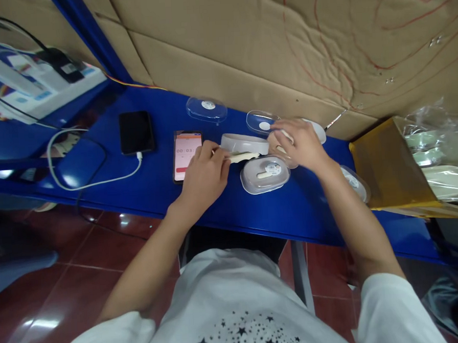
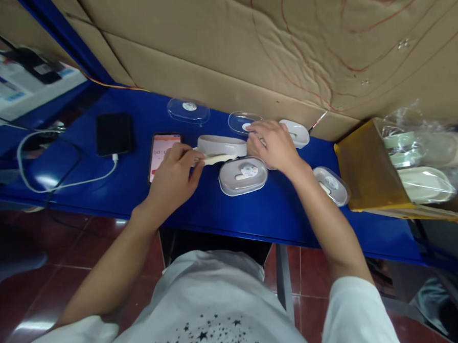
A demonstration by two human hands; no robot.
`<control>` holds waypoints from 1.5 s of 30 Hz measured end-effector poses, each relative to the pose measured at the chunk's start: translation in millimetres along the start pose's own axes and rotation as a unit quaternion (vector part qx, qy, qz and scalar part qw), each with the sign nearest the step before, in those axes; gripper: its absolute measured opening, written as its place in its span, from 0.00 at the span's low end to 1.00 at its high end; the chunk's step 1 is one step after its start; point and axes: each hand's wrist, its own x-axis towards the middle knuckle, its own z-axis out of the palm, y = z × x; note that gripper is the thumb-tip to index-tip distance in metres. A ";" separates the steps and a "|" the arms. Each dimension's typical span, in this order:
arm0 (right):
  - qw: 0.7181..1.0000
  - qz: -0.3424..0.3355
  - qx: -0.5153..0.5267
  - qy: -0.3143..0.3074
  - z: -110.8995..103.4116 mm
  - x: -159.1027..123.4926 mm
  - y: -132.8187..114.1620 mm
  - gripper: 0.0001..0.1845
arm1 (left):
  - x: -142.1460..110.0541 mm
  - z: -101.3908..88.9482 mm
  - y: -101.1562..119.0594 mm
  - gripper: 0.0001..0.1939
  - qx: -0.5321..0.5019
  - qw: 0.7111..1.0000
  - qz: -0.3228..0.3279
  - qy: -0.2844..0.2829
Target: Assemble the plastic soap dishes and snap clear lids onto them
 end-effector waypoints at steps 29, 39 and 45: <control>0.957 -0.175 0.165 -0.162 16.3 20.5 -41.3 0.25 | -28.2 1.7 -9.0 0.11 -0.113 0.993 0.027 0.019; 0.984 -0.155 0.074 -0.045 -30.7 -90.5 -98.0 0.41 | -75.3 -50.8 7.1 0.13 -0.164 0.975 0.139 0.047; 0.987 -0.143 0.056 -0.037 0.0 -184.2 -128.0 0.47 | -136.3 -55.9 12.2 0.09 -0.218 0.963 0.147 -0.052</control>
